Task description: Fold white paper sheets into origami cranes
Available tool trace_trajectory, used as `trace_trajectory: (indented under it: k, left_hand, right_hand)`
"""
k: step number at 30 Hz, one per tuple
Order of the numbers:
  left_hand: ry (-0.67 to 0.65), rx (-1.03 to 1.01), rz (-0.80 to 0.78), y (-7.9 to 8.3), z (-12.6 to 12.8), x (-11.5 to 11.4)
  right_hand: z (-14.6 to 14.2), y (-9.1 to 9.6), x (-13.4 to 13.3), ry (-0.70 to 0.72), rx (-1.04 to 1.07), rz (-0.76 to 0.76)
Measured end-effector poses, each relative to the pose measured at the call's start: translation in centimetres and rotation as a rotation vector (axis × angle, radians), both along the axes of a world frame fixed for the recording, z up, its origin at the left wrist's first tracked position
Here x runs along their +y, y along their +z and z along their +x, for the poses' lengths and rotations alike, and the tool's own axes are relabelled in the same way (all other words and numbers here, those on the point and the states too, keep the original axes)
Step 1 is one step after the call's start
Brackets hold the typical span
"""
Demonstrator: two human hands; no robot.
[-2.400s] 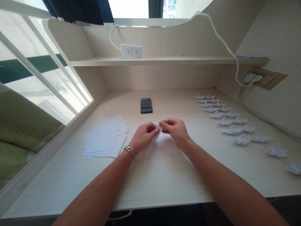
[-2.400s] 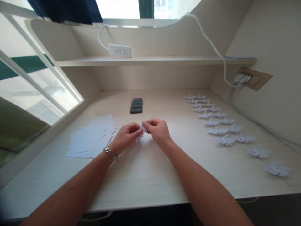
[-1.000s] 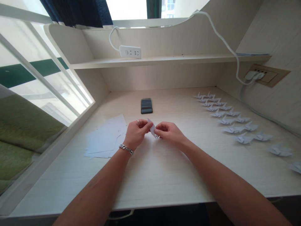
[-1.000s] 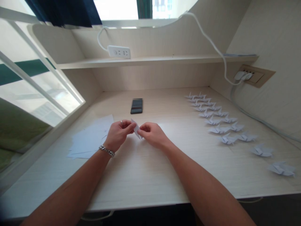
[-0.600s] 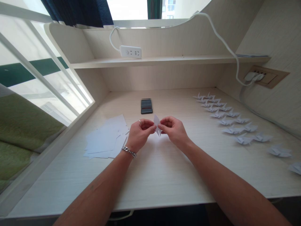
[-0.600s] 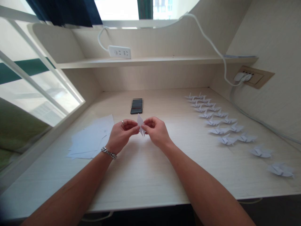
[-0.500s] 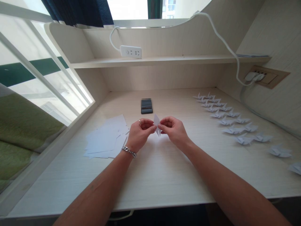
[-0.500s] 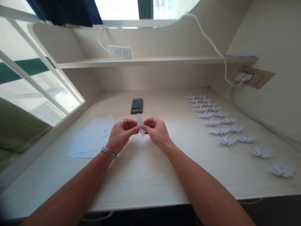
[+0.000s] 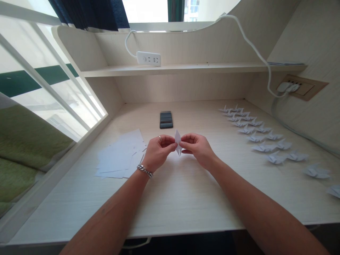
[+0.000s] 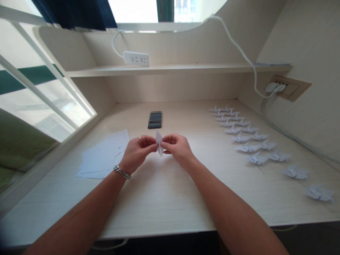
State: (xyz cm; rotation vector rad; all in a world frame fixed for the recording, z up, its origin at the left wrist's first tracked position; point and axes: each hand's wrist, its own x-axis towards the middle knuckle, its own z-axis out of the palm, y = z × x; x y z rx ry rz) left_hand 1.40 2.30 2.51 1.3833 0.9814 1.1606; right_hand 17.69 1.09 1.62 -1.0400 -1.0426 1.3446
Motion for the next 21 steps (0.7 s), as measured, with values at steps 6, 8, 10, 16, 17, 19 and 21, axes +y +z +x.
trace_trajectory:
  k: [6,8,10,16,17,19,21]
  left_hand:
    - [-0.063,0.026,-0.013,0.12,-0.30,0.09]
    - [-0.083,0.031,-0.013,0.07,-0.38,0.15]
    - [-0.099,0.025,-0.020,0.08,-0.41,0.15]
    - [-0.101,-0.067,-0.072,0.48,-0.23,-0.16]
    - [-0.104,-0.074,-0.072,0.53,-0.20,-0.21]
    - [-0.116,-0.073,-0.063,0.59,-0.15,-0.28]
    - [-0.119,-0.053,-0.044,0.61,-0.15,-0.33]
  right_hand:
    - [0.59,0.16,0.04,0.093,-0.033,0.001]
    - [0.63,0.16,0.05,0.126,-0.031,0.008]
    - [0.61,0.16,0.04,0.148,-0.002,0.008]
    - [0.63,-0.15,0.12,0.159,0.111,0.013]
    - [0.66,-0.18,0.13,0.166,0.120,0.015]
    - [0.71,-0.12,0.10,0.173,0.121,0.019]
    - [0.72,0.08,0.00,0.181,0.108,0.019]
